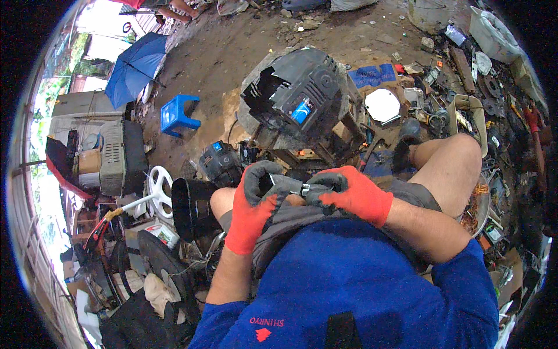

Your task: The person sits on the ground and uses a hammer to strike a black plastic casing, then removes a small metal piece from the interior. They continue to hit the casing with the hammer and inspect the inside while another person stands nearby.

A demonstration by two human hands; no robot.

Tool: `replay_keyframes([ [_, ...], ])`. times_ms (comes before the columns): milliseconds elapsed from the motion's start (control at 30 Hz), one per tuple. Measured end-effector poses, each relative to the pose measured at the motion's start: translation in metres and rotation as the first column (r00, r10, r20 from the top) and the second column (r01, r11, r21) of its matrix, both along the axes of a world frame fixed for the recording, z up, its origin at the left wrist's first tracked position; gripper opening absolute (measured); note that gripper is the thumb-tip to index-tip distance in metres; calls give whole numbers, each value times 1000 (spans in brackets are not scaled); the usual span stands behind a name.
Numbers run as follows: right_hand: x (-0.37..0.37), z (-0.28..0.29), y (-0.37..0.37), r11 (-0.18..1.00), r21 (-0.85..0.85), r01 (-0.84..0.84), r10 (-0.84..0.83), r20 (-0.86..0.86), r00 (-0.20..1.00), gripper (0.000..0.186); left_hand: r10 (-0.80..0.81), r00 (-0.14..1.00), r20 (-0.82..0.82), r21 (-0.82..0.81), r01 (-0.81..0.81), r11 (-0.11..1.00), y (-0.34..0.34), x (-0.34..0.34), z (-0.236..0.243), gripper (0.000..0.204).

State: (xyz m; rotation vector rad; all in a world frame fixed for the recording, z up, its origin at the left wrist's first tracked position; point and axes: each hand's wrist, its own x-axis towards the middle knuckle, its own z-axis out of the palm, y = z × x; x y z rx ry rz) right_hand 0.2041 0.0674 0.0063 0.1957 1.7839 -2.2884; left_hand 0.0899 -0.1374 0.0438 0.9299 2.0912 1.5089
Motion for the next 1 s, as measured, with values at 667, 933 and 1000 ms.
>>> replay_keyframes([
  [667, -8, -17, 7, 996, -28, -87, 83, -122, 989, 38, 189, 917, 351, -94, -166, 982, 8, 8, -3, 22],
  [933, -10, -25, -1, 957, -269, -104, 46, -212, 976, 37, 123, 756, 643, 76, -223, 972, 4, 14, -11, 23],
  [1000, -11, -30, -1, 959, -272, -79, 22, -208, 978, 36, 130, 779, 614, 84, -229, 970, 6, 15, -6, 24],
])
